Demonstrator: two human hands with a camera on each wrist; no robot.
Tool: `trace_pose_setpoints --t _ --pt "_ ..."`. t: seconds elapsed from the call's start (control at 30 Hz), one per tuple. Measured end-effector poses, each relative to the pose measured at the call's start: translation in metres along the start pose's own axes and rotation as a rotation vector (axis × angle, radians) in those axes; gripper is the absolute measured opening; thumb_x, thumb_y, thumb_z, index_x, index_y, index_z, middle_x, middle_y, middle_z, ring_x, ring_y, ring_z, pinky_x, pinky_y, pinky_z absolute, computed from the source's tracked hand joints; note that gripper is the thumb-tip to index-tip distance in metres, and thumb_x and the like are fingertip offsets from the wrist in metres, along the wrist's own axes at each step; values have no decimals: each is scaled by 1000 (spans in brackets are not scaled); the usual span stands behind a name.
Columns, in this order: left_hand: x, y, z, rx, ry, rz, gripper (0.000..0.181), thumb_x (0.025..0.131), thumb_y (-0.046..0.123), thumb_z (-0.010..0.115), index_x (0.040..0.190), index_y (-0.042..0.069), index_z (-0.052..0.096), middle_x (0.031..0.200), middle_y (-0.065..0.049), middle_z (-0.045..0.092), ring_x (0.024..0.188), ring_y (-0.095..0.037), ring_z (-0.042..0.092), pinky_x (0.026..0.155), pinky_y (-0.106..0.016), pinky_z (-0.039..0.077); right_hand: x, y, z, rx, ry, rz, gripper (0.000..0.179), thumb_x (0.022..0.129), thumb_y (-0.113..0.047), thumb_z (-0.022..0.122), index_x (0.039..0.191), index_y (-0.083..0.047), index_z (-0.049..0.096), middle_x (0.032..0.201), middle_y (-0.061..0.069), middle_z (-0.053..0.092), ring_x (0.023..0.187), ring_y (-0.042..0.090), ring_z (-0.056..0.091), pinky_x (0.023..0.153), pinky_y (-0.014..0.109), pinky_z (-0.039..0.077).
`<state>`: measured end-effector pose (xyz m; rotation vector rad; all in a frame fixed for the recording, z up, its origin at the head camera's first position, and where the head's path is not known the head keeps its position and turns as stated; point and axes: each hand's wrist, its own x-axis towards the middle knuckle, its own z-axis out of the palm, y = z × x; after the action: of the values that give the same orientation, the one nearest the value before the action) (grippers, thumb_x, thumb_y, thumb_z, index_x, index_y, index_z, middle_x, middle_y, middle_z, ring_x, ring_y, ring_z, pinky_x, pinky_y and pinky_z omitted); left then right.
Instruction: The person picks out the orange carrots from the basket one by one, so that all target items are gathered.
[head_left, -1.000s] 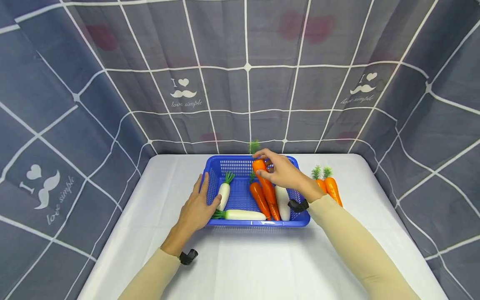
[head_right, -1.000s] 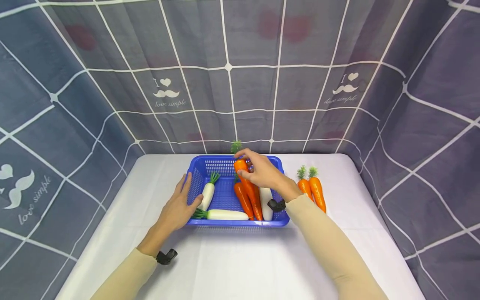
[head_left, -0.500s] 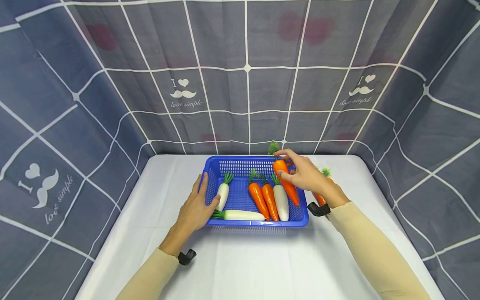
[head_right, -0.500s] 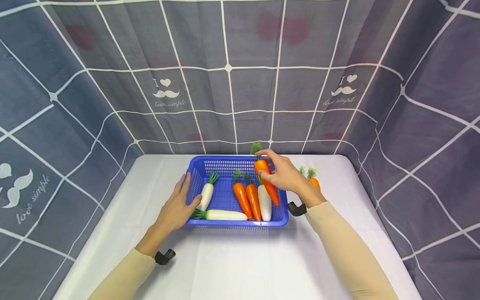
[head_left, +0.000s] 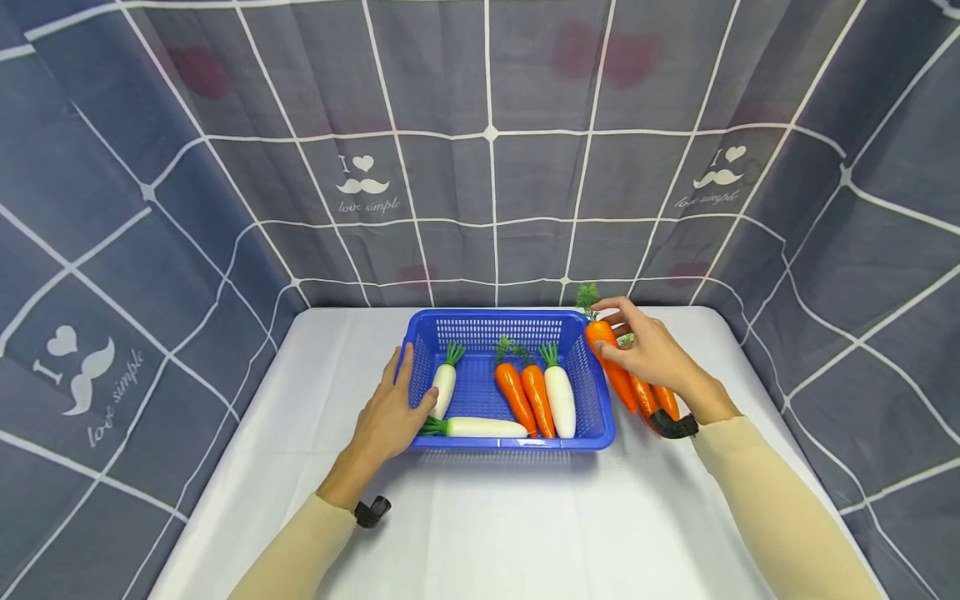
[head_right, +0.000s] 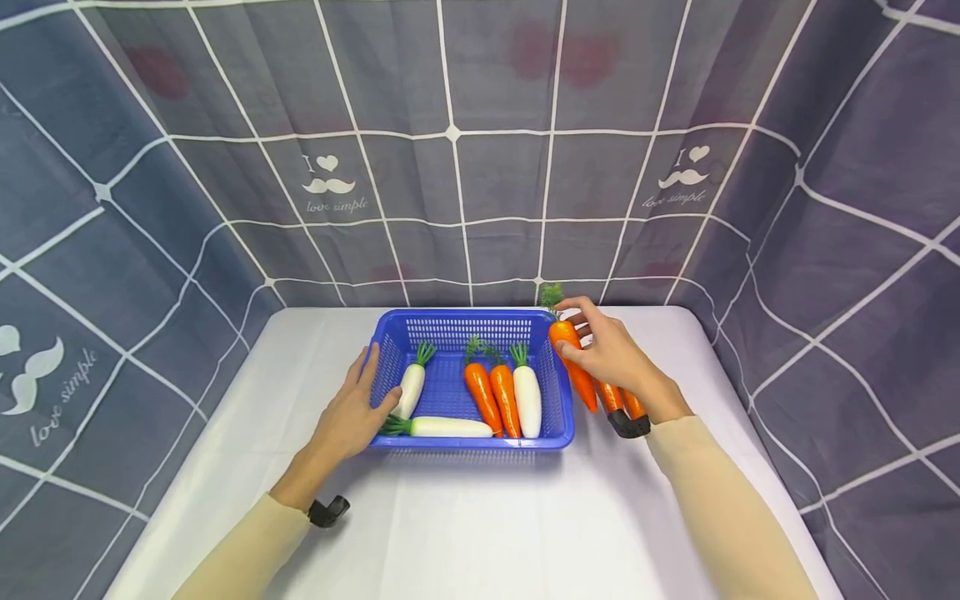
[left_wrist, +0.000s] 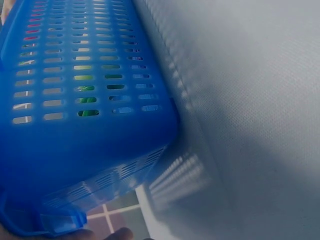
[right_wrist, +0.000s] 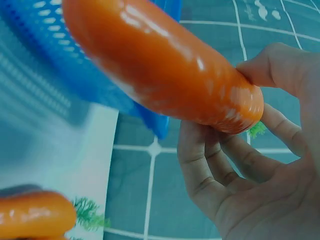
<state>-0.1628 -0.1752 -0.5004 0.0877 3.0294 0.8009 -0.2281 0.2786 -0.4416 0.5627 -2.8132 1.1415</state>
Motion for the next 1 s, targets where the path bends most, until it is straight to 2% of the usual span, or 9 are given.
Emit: trace_pose_setpoints --t 0.3,0.4,0.47,0.53,0.67,0.77,1.0 --pt "-2 -2 1 -1 -1 -2 98 117 55 60 190 18 6 197 -22 11 164 -61 50 106 -80 62 -21 24 -12 37 36 93 62 109 -20 81 161 -11 49 152 27 76 132 46 77 110 66 65" --pt "-2 -2 0 3 0 -4 98 117 55 60 190 18 5 197 -22 11 163 -61 50 107 -80 61 -27 33 -17 28 43 128 65 110 -25 82 163 -7 48 155 30 74 134 49 76 109 64 65" --pt "-3 -3 -1 5 2 -7 98 117 55 60 190 19 5 197 -22 10 163 -61 51 108 -81 61 -31 40 -21 14 50 149 66 110 -28 82 163 -5 50 156 31 73 134 50 76 106 54 67" --pt "-3 -3 -1 3 4 -5 98 117 54 60 190 19 5 197 -22 10 163 -62 51 109 -82 60 -35 48 -26 -2 61 165 66 110 -29 82 163 -4 53 156 31 72 135 50 75 102 40 66" --pt "-3 -2 -1 6 3 -1 98 117 55 59 190 19 4 197 -22 10 163 -62 51 109 -82 59 -44 65 -34 -23 94 188 63 111 -28 82 163 -3 58 154 31 73 132 50 75 92 13 52" --pt "-2 -2 0 5 1 -1 98 117 56 58 190 20 4 197 -21 10 163 -62 51 109 -82 59 -52 77 -39 -10 112 207 61 112 -27 81 163 -2 59 152 33 72 131 52 74 87 6 48" --pt "-1 0 -1 7 -1 4 98 117 58 57 190 21 4 197 -22 10 163 -62 51 110 -82 59 -66 104 -44 13 142 259 59 113 -23 78 160 7 59 150 41 70 130 59 73 82 2 48"
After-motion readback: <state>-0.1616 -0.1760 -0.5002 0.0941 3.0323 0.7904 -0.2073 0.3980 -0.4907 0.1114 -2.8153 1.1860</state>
